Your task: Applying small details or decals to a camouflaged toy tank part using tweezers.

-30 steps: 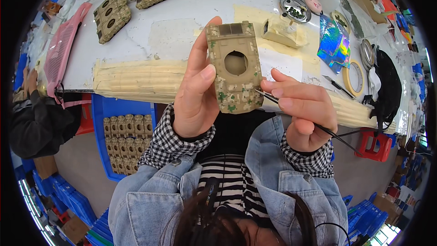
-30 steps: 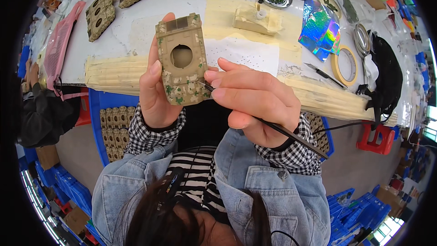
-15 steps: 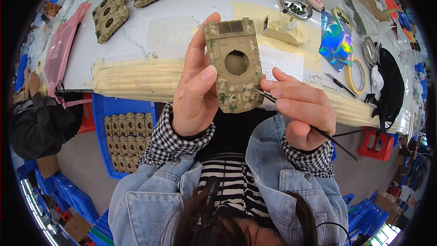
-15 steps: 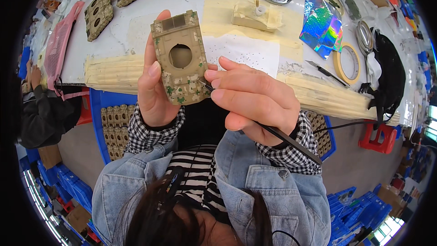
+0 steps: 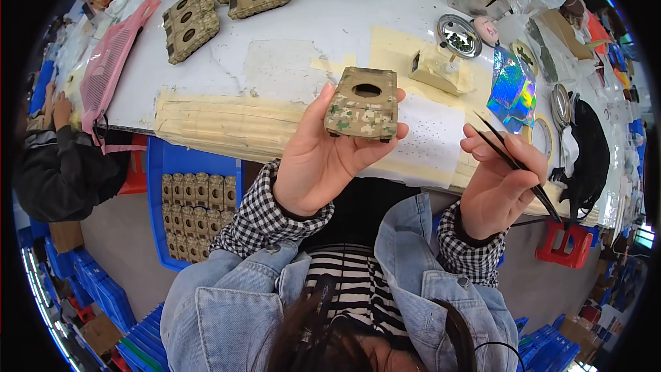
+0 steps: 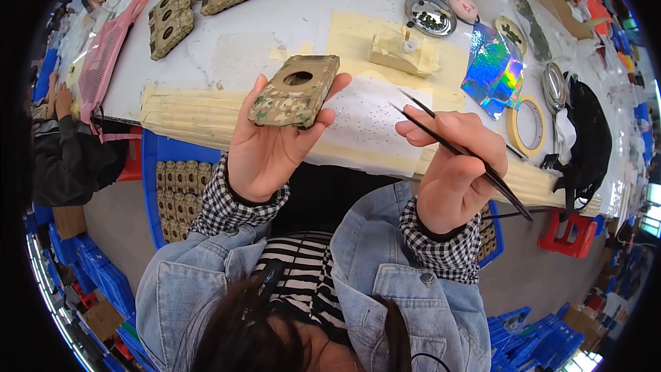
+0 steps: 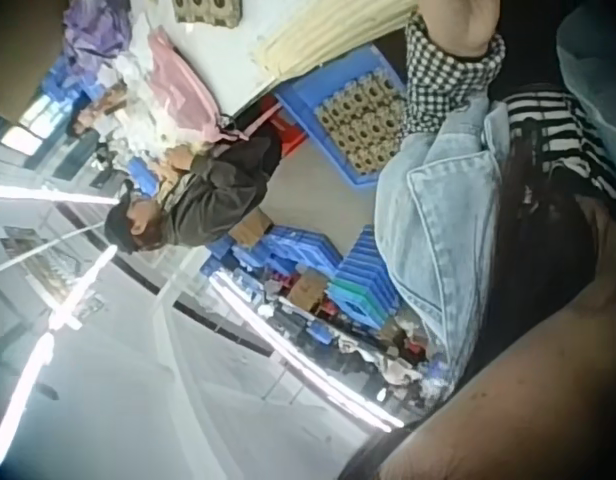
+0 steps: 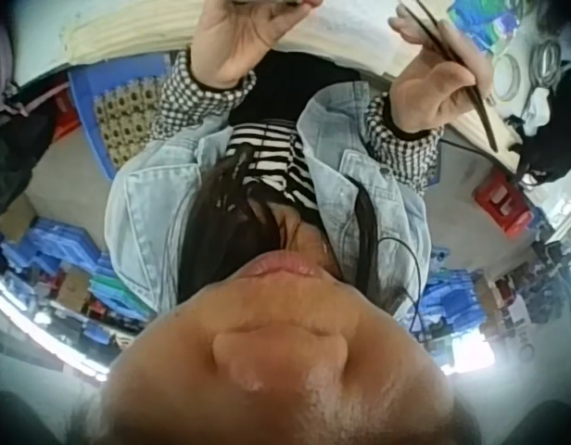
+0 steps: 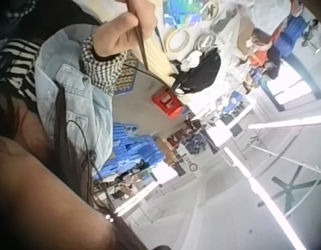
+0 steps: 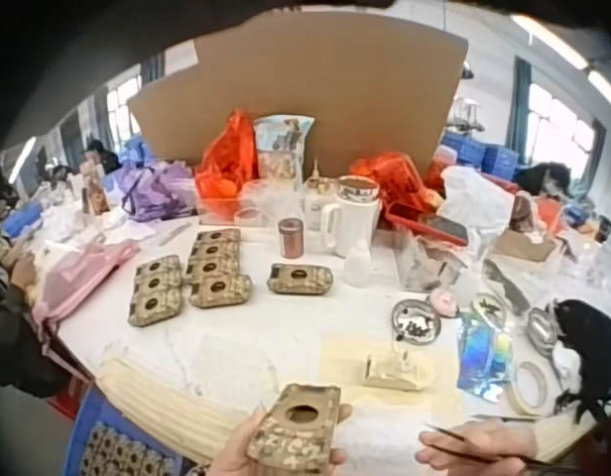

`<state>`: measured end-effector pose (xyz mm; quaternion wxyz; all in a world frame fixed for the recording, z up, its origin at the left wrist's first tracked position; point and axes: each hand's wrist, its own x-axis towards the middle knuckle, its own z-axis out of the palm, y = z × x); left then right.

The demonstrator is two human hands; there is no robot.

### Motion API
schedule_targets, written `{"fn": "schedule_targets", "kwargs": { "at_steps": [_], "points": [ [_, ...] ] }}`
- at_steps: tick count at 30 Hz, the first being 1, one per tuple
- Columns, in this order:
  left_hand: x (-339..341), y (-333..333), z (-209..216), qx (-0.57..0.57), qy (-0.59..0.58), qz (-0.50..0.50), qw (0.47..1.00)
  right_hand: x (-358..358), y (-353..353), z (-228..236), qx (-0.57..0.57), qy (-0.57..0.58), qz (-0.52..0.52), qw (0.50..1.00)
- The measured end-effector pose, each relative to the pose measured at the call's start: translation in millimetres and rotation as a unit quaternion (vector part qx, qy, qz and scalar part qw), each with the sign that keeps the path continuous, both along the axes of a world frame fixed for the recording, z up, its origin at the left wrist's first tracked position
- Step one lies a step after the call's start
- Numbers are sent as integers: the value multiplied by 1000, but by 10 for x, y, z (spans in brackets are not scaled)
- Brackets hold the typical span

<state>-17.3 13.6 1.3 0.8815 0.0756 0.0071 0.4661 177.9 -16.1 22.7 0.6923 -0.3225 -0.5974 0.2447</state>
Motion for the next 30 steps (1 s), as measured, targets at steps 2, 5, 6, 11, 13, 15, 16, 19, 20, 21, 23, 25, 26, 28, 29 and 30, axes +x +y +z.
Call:
{"fn": "schedule_targets", "kwargs": {
  "at_steps": [2,5,6,11,13,15,16,19,20,21,23,25,26,28,29,30],
  "points": [
    [3,10,-13,-8,-11,-6,1000,19,-4,-7,-3,-1,7,1000],
    [11,11,20,-20,13,-8,1000,-12,-23,-7,-42,-2,-6,999],
    [16,10,32,-23,28,-7,999,-6,-25,-4,-51,-9,-4,999],
    [12,10,36,-31,14,-12,999,14,-24,-3,-75,-32,-3,997],
    [14,12,40,-33,9,-17,999,20,-27,-1,-82,-36,2,996],
    [13,9,49,-34,5,-18,999,18,-27,5,-88,-37,11,995],
    [14,10,48,-35,3,-20,999,20,-29,1,-90,-37,12,995],
    [17,11,50,-36,-2,-24,999,23,-26,-9,-97,-34,19,995],
    [18,10,49,-34,-3,-23,999,25,-21,-12,-98,-33,22,994],
    [18,9,48,-33,-4,-23,999,26,-19,-14,-99,-31,25,994],
    [24,15,45,-35,-1,-24,999,30,-22,-16,-105,-32,26,994],
    [27,18,40,-36,0,-24,999,30,-22,-21,-109,-31,26,993],
    [28,17,35,-35,0,-24,999,29,-21,-26,-110,-30,26,993],
    [32,17,24,-37,-7,-21,999,26,-20,-32,-114,-27,27,993],
    [37,17,16,-38,-14,-18,999,26,-20,-33,-116,-26,29,992],
    [40,18,10,-40,-21,-15,999,26,-19,-35,-119,-24,30,992]
  ]
}}
